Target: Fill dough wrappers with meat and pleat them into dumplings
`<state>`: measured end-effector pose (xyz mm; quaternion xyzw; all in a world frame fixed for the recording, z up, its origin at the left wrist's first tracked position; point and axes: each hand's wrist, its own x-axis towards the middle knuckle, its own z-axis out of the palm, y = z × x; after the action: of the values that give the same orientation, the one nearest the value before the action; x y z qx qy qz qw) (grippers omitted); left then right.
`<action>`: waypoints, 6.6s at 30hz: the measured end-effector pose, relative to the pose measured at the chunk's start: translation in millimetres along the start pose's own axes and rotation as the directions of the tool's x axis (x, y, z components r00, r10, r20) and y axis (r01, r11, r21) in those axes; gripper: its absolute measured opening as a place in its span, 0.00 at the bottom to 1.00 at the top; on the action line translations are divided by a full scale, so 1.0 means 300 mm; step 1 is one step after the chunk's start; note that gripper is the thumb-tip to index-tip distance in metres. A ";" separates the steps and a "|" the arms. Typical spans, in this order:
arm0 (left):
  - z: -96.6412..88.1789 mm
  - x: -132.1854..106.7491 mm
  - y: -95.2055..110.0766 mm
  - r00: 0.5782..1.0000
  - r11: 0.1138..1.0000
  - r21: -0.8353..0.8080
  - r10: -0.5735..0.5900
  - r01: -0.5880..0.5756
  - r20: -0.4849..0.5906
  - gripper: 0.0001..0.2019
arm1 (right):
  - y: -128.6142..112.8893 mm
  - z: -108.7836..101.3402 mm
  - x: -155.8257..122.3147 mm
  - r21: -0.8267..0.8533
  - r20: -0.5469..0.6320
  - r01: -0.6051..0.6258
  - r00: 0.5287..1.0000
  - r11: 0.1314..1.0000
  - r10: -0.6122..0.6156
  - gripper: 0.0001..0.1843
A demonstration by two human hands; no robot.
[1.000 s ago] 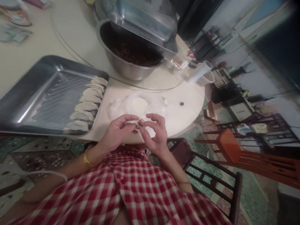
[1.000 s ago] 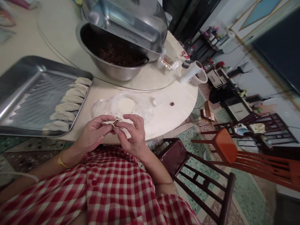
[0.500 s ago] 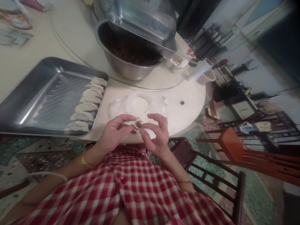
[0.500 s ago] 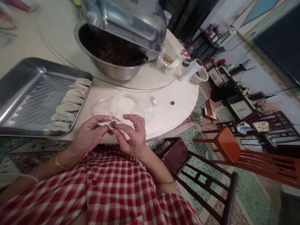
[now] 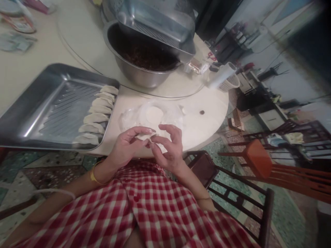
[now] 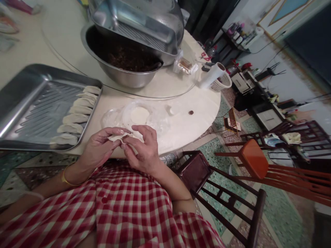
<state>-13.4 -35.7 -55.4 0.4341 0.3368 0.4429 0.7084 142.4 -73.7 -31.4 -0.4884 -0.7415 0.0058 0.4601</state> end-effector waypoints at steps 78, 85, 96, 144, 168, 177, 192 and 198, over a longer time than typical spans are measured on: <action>0.001 -0.012 -0.002 0.999 1.000 -0.030 -0.007 0.008 0.047 0.07 | -0.001 -0.011 -0.017 0.045 -0.089 -0.098 0.991 0.994 0.102 0.12; 0.013 -0.015 -0.007 0.999 0.999 0.024 0.025 -0.026 0.028 0.05 | 0.014 -0.018 -0.063 0.164 -0.072 -0.240 0.964 0.957 0.255 0.10; 0.041 -0.007 0.019 1.000 0.999 -0.046 -0.013 0.013 0.008 0.03 | -0.003 -0.018 -0.054 0.202 0.001 -0.269 0.962 0.942 0.275 0.07; 0.049 0.000 0.024 0.984 0.984 -0.038 -0.174 0.172 -0.037 0.06 | 0.019 -0.042 -0.049 0.028 0.126 -0.148 0.982 0.989 0.143 0.05; 0.057 -0.007 0.008 0.989 0.989 -0.039 -0.145 0.145 0.000 0.06 | 0.000 -0.016 -0.064 0.072 -0.042 -0.264 0.963 0.962 0.268 0.06; 0.057 -0.002 -0.018 0.985 0.985 -0.027 -0.170 0.170 0.020 0.05 | 0.013 0.026 -0.073 -0.122 -0.150 -0.083 0.987 0.989 0.065 0.05; 0.054 -0.011 -0.020 0.979 0.979 -0.001 -0.204 0.204 0.030 0.08 | 0.019 0.049 -0.082 -0.190 -0.184 -0.064 0.983 0.980 0.029 0.05; 0.055 -0.013 -0.012 0.975 0.974 -0.053 -0.218 0.221 0.045 0.09 | 0.010 0.036 -0.075 -0.162 -0.168 -0.080 0.984 0.984 0.053 0.07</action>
<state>0.5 -45.4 -51.8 0.3824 0.3559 0.3628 0.7717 139.4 -83.8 -54.0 -0.5488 -0.6824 -0.0811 0.4759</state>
